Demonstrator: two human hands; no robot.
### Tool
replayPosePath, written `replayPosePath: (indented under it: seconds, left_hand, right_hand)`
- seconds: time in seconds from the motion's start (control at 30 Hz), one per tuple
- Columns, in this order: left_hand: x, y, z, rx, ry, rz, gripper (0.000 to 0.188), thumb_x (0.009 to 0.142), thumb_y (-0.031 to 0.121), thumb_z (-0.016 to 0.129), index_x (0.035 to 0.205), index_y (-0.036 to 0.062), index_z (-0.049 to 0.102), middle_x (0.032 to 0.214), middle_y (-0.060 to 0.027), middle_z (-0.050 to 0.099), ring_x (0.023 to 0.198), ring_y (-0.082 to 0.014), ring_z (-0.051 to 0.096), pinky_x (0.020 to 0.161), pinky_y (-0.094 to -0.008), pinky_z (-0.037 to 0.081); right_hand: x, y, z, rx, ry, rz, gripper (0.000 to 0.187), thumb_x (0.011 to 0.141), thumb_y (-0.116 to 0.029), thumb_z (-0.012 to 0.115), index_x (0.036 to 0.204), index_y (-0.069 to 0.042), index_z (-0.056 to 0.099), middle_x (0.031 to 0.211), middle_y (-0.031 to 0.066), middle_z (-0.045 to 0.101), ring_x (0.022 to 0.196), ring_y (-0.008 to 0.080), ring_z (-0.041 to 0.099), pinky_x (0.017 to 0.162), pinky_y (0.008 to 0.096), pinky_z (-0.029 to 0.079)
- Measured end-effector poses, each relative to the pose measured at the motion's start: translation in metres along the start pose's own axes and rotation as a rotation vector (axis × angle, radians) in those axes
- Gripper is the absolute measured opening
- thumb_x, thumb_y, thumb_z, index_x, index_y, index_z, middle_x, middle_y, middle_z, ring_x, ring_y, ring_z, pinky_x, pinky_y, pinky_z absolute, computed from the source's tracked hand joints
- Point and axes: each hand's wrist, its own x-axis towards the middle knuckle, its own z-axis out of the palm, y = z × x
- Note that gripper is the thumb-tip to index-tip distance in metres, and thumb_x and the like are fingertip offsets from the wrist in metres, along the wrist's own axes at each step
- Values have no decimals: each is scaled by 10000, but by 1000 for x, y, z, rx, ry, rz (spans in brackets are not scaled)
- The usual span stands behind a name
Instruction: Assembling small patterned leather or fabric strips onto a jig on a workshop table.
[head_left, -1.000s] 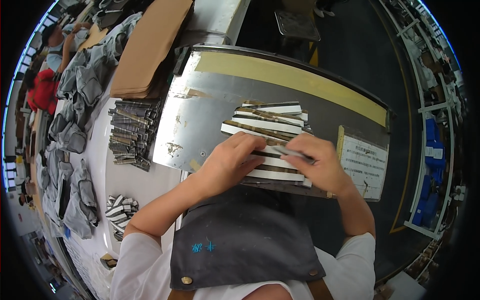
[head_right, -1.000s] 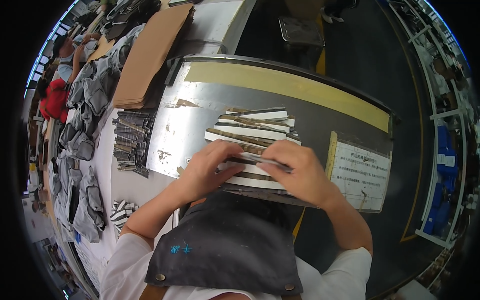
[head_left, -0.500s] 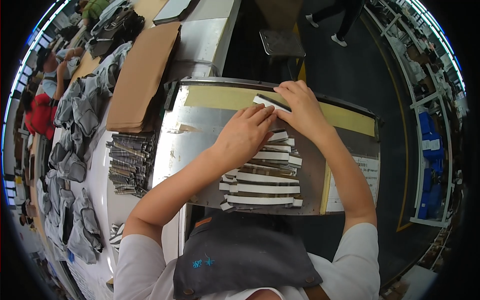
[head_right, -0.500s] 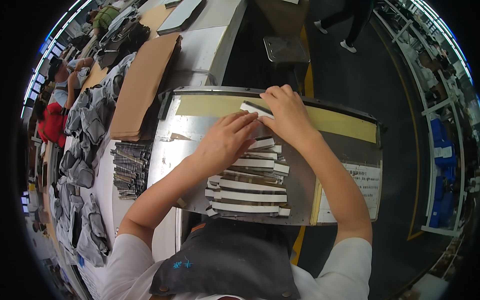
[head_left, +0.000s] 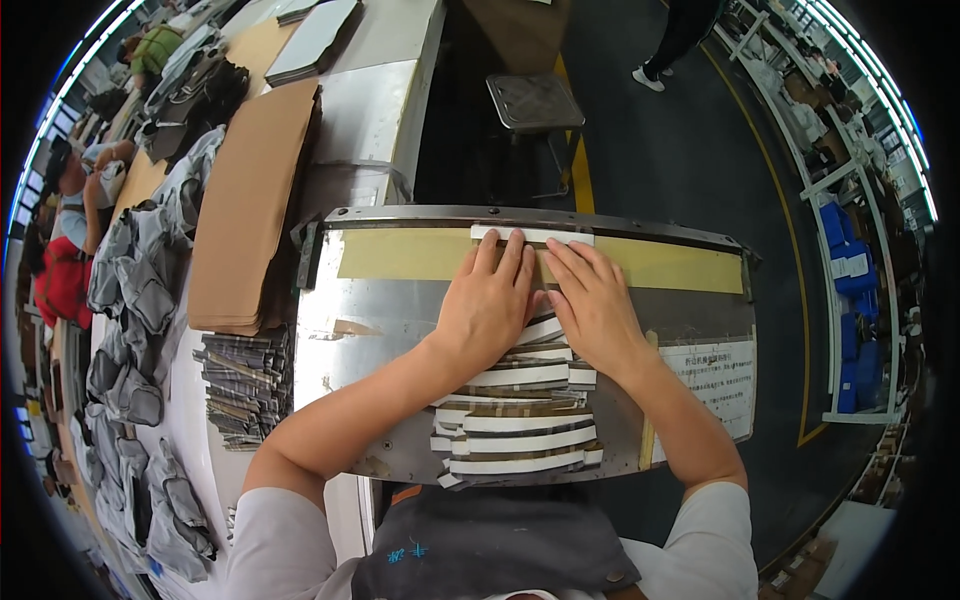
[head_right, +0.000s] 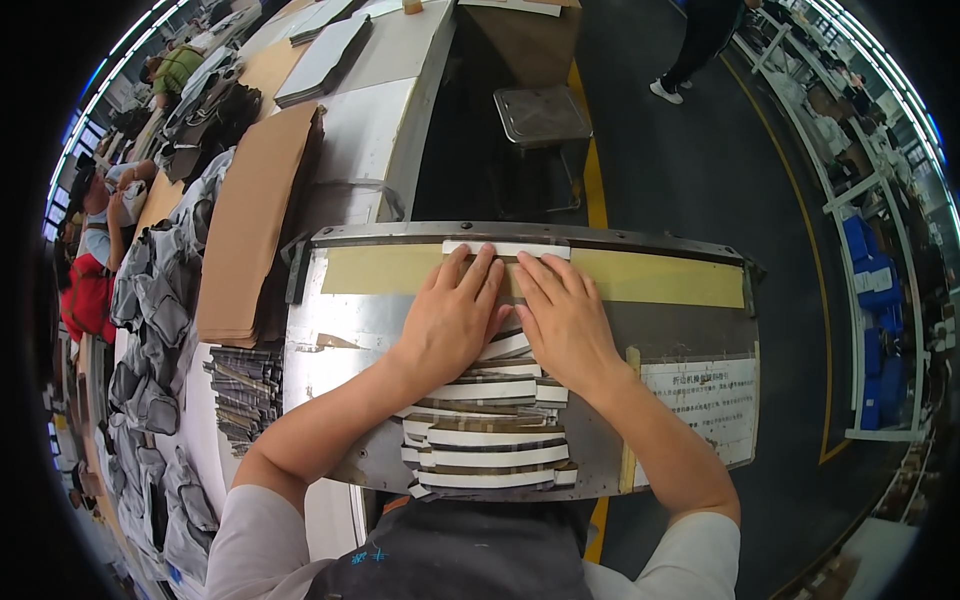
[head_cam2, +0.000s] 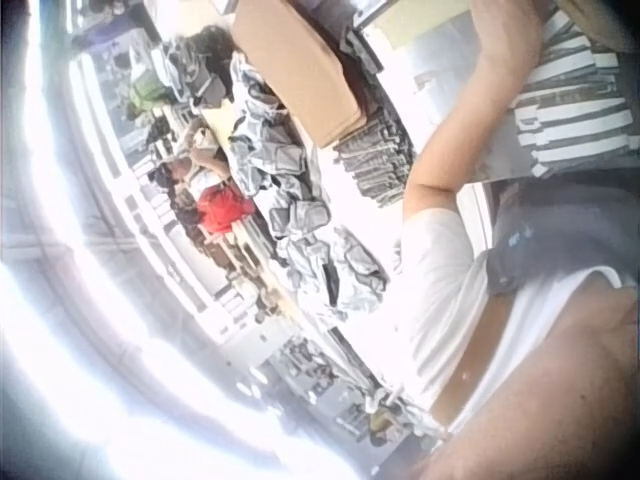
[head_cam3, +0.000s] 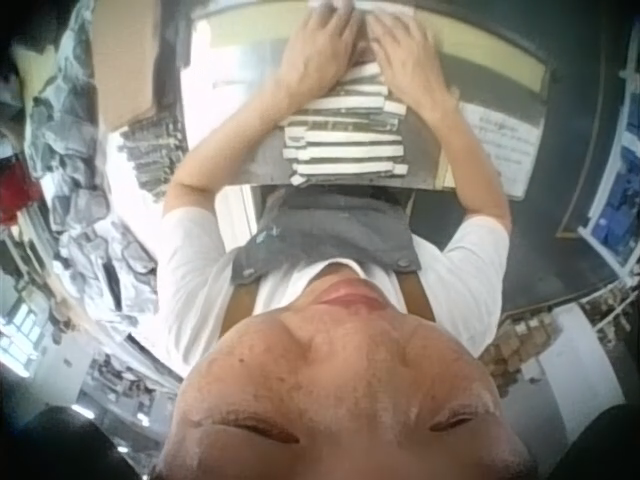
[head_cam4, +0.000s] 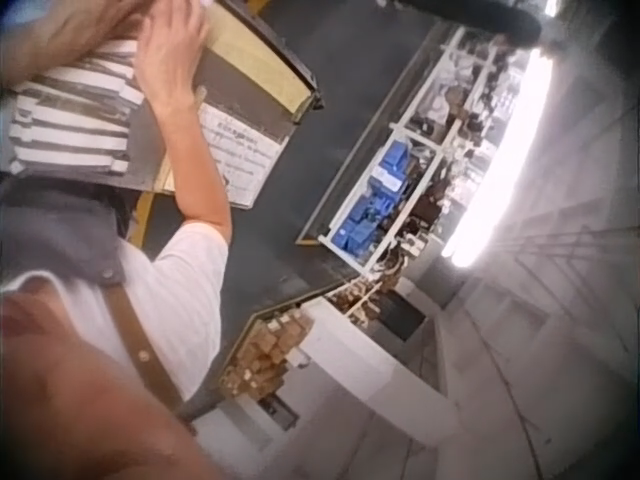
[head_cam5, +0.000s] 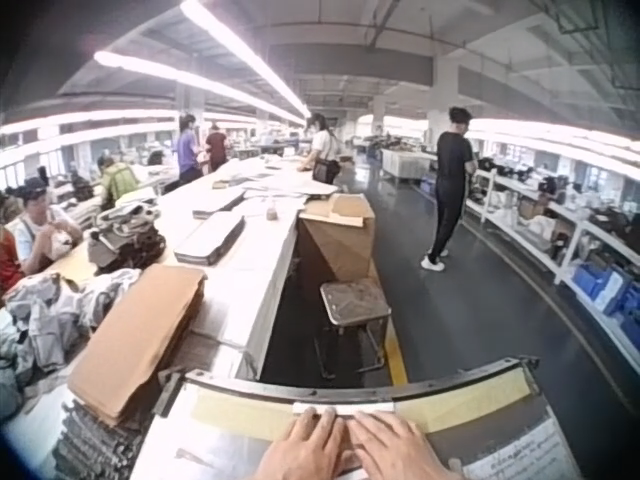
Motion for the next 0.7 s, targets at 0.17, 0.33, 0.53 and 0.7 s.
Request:
replayPosePath:
  seconds: [0.17, 0.33, 0.53, 0.7]
  left_hand:
    - [2, 2, -2, 5, 13, 5, 454, 916, 277, 621, 1257, -23, 587, 1344, -208, 537, 1210, -413, 488, 1018, -477, 422]
    - [1, 1, -5, 41, -10, 3, 467, 903, 272, 633, 1261, -24, 583, 1350, -192, 533, 1204, -429, 481, 1015, -491, 418]
    - [2, 0, -6, 6, 2, 27, 454, 911, 261, 624, 1251, -37, 581, 1353, -206, 528, 1214, -384, 493, 1024, -467, 421]
    - [4, 0, -9, -13, -11, 40, 463, 909, 270, 627, 1236, -55, 582, 1305, -215, 548, 1209, -364, 501, 1021, -445, 426]
  right_hand:
    - [1, 2, -3, -27, -2, -22, 426, 919, -144, 598, 1310, 19, 555, 1418, 126, 504, 1304, 332, 438, 1078, 457, 378]
    - [-1, 1, -2, -30, -12, -26, 451, 910, -157, 615, 1317, 25, 544, 1434, 124, 486, 1330, 342, 419, 1075, 460, 388]
    - [-1, -1, -2, 26, -35, -1, 490, 905, -131, 614, 1358, 21, 506, 1469, 146, 454, 1337, 342, 415, 1109, 459, 348]
    - [0, -1, -4, 2, -14, -28, 478, 886, -128, 631, 1322, 33, 523, 1411, 170, 483, 1302, 339, 453, 1075, 442, 392]
